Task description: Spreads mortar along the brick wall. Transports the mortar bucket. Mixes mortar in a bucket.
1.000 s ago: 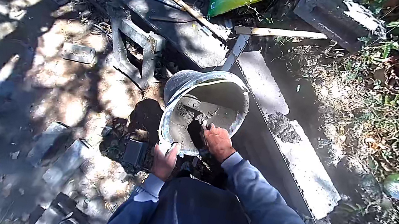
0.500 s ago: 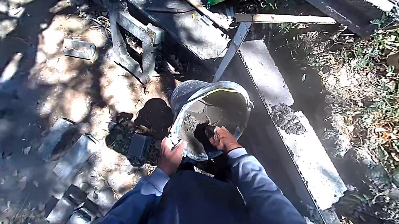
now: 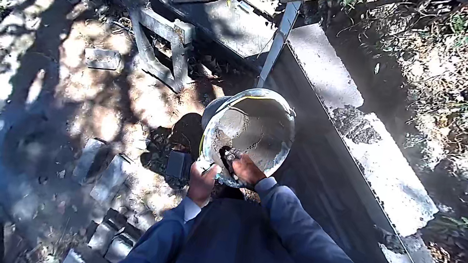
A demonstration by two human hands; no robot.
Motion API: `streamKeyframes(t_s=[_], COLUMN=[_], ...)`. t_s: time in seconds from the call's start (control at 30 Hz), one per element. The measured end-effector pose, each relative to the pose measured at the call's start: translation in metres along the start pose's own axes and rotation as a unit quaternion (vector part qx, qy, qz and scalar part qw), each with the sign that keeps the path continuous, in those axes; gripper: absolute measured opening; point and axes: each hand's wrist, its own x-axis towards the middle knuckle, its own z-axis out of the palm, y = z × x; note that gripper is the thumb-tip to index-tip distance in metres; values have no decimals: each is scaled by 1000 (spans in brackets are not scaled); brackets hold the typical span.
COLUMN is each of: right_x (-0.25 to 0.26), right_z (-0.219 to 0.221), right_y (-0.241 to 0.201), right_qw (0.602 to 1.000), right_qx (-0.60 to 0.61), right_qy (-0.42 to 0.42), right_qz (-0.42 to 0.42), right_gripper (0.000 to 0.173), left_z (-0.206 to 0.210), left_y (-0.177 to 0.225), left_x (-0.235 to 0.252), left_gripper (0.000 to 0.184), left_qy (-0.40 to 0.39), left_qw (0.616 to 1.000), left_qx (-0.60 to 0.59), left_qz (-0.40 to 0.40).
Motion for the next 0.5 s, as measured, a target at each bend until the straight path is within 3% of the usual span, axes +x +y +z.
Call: streamKeyframes(t_s=[0.3, 0.4, 0.5], right_x=[-25, -26, -29], right_z=[-1, -4, -15], right_y=[-12, 1, 5], right_qw=[975, 948, 958], right_qx=[212, 313, 285], right_qy=[-4, -20, -21], right_qz=[63, 55, 33], right_gripper=[35, 29, 30], left_z=[6, 6, 7], left_y=[-21, -25, -37], left_x=[10, 16, 27], left_gripper=[36, 51, 47], left_qy=[19, 53, 103], left_qw=[995, 983, 969], left_qx=[-64, -101, -110], left_qz=[-81, -144, -194])
